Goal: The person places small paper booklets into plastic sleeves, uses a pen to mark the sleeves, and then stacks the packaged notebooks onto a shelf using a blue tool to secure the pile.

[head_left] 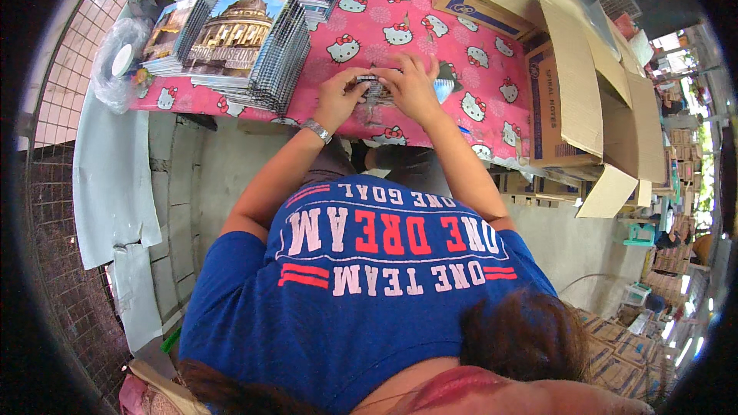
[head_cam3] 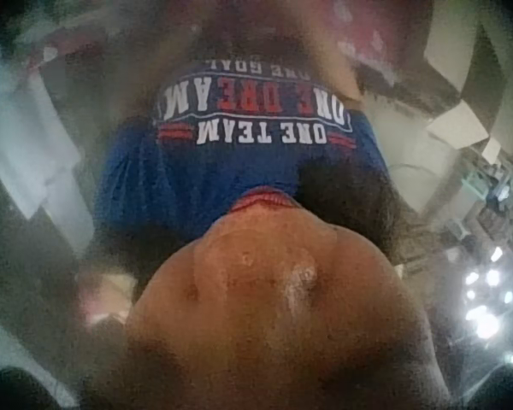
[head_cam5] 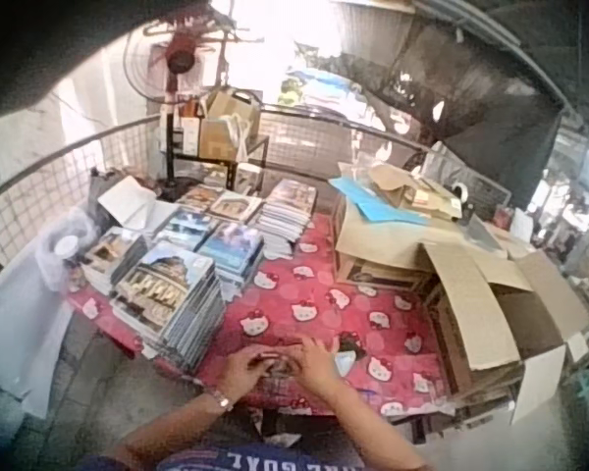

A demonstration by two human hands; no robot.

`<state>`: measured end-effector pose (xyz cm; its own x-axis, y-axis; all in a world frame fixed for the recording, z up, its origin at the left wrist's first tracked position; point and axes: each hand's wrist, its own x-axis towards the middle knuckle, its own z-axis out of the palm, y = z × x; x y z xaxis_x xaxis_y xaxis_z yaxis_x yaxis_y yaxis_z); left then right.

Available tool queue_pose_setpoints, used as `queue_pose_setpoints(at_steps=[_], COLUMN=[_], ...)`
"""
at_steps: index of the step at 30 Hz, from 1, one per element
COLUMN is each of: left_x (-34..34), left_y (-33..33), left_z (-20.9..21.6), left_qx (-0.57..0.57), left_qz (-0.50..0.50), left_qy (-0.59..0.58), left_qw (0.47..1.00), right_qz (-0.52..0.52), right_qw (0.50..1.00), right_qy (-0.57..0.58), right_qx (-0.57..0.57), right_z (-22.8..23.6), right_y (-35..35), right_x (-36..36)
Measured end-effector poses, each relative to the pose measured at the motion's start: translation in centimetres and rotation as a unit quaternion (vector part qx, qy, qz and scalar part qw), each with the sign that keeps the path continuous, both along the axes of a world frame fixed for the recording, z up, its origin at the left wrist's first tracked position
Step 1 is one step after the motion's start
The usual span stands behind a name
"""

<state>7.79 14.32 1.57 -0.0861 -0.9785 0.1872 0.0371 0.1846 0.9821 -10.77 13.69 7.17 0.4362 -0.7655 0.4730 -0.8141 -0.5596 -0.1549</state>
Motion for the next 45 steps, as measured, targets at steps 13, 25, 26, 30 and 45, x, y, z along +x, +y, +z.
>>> queue_pose_setpoints(at_steps=[13, 25, 26, 30, 45], left_x=[-0.9, -2.0, -2.3, -3.3, -4.1], left_y=[0.3, 2.4, 2.8, 4.3, 6.2], left_z=[0.1, 0.5, 0.2, 1.4, 2.6], left_qx=[0.013, -0.036, -0.053, -0.102, -0.002], left_qz=[0.081, 0.151, 0.163, 0.201, 0.195], left_qy=[-0.006, -0.138, -0.150, -0.190, -0.212], left_qw=[0.997, 0.978, 0.974, 0.956, 0.958], right_qz=[-0.249, -0.062, -0.038, 0.022, 0.030], right_qw=[0.959, 0.964, 0.963, 0.956, 0.969], right_qy=[0.053, -0.177, -0.210, -0.267, -0.224], right_qx=[0.123, 0.185, 0.163, 0.121, 0.102], right_z=[-10.5, -5.9, -4.9, -2.0, -0.8], right_y=[9.5, 9.1, 8.7, 7.7, 7.8], right_x=[-13.3, -8.0, -6.3, -2.0, -2.5])
